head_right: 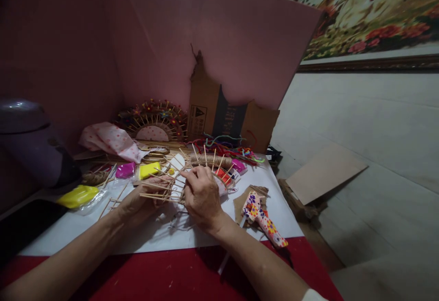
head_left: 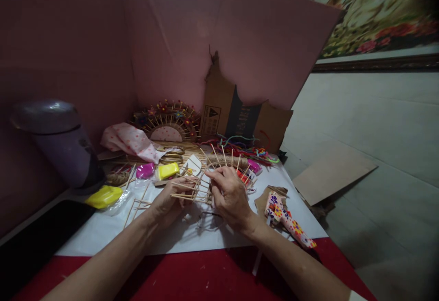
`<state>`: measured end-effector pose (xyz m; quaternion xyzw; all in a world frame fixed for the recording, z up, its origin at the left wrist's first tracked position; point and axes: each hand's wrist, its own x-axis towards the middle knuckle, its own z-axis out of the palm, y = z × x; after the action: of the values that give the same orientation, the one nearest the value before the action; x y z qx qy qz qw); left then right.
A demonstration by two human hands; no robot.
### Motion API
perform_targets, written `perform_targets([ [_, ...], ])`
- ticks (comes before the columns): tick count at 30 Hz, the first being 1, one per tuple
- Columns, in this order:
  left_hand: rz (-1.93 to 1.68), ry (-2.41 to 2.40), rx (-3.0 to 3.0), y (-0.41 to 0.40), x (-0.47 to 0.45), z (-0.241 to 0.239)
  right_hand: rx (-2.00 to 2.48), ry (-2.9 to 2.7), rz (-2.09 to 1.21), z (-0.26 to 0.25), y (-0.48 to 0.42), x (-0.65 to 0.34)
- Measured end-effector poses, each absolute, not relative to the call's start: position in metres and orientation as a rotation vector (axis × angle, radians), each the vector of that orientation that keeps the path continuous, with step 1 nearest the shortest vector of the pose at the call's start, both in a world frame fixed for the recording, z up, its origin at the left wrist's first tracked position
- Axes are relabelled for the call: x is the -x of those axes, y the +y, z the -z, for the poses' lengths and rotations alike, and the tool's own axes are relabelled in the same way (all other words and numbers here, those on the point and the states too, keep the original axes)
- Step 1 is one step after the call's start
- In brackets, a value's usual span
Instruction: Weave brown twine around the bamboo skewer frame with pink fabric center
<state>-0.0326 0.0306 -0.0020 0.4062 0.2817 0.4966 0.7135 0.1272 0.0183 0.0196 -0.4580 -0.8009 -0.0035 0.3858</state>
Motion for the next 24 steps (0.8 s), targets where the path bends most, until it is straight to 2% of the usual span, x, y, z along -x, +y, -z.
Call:
perform_targets([
  [24,-1.106,0.624,-0.875,0.029,0.034,0.001,1.020,-2.093,-0.104,-0.017,0.006,-0.123],
])
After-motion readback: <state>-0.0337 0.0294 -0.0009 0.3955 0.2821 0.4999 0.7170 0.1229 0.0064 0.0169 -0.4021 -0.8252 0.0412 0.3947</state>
